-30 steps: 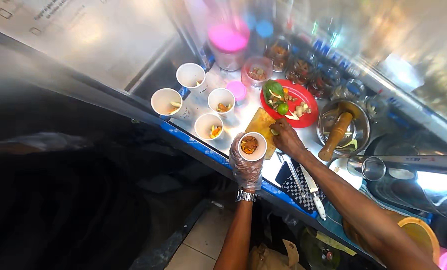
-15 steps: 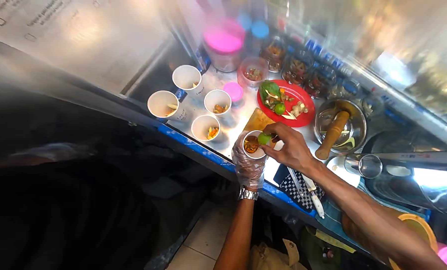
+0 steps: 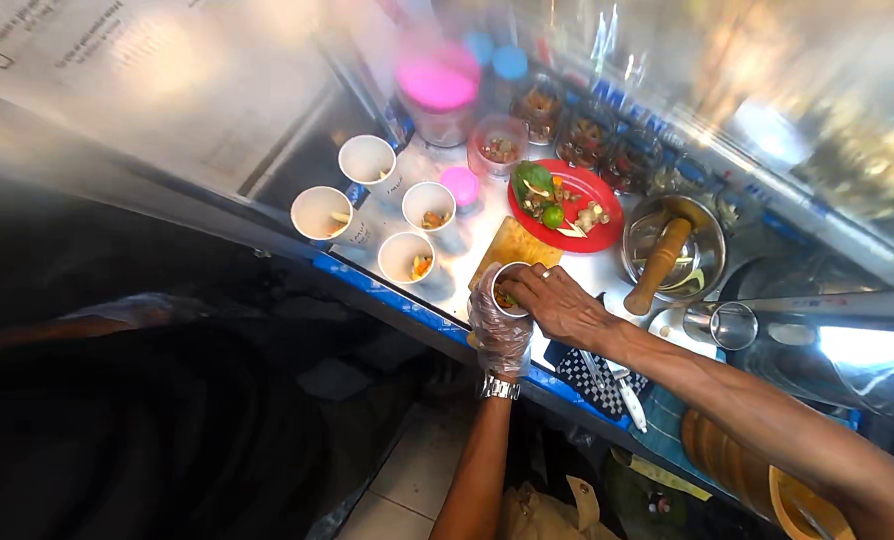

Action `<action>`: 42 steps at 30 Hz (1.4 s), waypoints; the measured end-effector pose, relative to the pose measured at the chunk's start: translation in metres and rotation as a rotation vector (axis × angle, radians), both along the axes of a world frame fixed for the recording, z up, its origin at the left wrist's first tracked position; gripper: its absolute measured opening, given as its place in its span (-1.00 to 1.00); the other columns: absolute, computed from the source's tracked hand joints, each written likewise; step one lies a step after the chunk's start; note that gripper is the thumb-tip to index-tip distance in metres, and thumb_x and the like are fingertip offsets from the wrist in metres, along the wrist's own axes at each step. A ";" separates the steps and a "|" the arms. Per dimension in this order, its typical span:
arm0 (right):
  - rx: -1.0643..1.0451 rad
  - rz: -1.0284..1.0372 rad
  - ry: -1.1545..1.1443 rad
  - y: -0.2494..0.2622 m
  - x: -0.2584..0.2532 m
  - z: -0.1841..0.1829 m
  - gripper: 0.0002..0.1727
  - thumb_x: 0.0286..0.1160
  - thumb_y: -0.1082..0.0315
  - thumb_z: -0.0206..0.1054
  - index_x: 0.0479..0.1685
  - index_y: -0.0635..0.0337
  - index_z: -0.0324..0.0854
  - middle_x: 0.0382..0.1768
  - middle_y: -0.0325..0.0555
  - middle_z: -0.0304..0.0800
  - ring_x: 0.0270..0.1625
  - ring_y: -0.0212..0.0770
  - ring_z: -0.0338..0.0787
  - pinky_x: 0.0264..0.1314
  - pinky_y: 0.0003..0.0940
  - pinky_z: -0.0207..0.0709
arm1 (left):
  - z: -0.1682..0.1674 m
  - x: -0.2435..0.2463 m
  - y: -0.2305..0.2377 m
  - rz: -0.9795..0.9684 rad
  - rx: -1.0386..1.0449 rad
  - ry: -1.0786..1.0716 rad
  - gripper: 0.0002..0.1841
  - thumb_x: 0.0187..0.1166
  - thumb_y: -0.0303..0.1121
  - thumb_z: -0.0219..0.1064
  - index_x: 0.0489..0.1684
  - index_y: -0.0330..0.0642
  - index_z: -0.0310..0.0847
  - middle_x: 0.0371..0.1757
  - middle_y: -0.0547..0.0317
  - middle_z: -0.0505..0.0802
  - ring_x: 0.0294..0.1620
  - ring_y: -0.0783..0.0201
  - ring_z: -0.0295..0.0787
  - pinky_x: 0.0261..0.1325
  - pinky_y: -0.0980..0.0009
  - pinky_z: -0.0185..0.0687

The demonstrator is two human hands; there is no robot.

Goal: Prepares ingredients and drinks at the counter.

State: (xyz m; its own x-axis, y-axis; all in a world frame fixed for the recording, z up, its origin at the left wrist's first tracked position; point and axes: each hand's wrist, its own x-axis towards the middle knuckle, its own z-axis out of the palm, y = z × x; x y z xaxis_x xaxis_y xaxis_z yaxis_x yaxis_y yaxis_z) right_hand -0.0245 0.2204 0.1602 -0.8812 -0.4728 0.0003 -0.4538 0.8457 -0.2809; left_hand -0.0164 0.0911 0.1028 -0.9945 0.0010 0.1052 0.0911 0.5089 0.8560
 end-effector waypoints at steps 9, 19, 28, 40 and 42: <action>0.041 -0.032 0.067 0.008 -0.005 0.004 -0.61 0.59 0.36 0.29 0.38 0.09 0.68 0.24 -0.17 0.83 0.21 -0.02 0.73 0.06 -0.08 0.53 | -0.010 0.003 0.001 0.037 -0.012 -0.030 -0.28 0.29 -0.19 0.64 0.54 -0.09 0.53 0.43 0.06 0.75 0.45 0.18 0.68 0.48 0.14 0.58; -0.019 -0.040 0.057 0.007 -0.009 0.005 -0.71 0.63 0.24 0.32 0.23 -0.02 0.80 0.08 -0.31 0.91 0.06 -0.11 0.75 -0.02 -0.12 0.47 | -0.032 -0.003 0.001 0.066 0.040 0.064 -0.14 0.16 -0.10 0.70 0.61 0.01 0.45 0.50 0.11 0.70 0.50 0.19 0.61 0.57 0.13 0.50; -0.016 -0.045 0.102 0.007 -0.011 0.001 -0.75 0.68 0.21 0.27 0.11 -0.04 0.83 -0.06 -0.32 0.92 -0.04 -0.15 0.73 -0.08 -0.15 0.41 | -0.030 -0.002 0.002 0.065 0.075 0.079 -0.13 0.12 -0.12 0.73 0.60 -0.01 0.47 0.48 0.12 0.71 0.49 0.22 0.63 0.56 0.17 0.53; -0.012 -0.044 0.155 0.011 -0.011 -0.004 -0.75 0.70 0.15 0.25 -0.04 -0.01 0.84 -0.26 -0.26 0.87 -0.09 -0.10 0.73 -0.12 -0.15 0.43 | -0.012 -0.001 0.003 0.014 0.053 0.026 -0.26 0.24 -0.17 0.66 0.53 -0.02 0.52 0.45 0.17 0.73 0.47 0.27 0.64 0.54 0.20 0.54; 0.003 -0.043 0.163 0.011 -0.011 -0.003 -0.75 0.70 0.15 0.25 -0.05 -0.01 0.84 -0.29 -0.26 0.86 -0.11 -0.10 0.73 -0.14 -0.15 0.43 | -0.022 -0.002 0.004 0.036 0.050 0.051 -0.16 0.15 -0.14 0.71 0.57 -0.04 0.48 0.47 0.13 0.72 0.49 0.23 0.62 0.57 0.18 0.52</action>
State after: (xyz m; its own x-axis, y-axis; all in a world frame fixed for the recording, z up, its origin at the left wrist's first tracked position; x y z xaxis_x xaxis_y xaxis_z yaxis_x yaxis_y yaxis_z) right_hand -0.0358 0.2310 0.1568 -0.8890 -0.4348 0.1435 -0.4565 0.8660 -0.2040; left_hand -0.0182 0.0948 0.0805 -0.9871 -0.0413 0.1549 0.1177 0.4696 0.8750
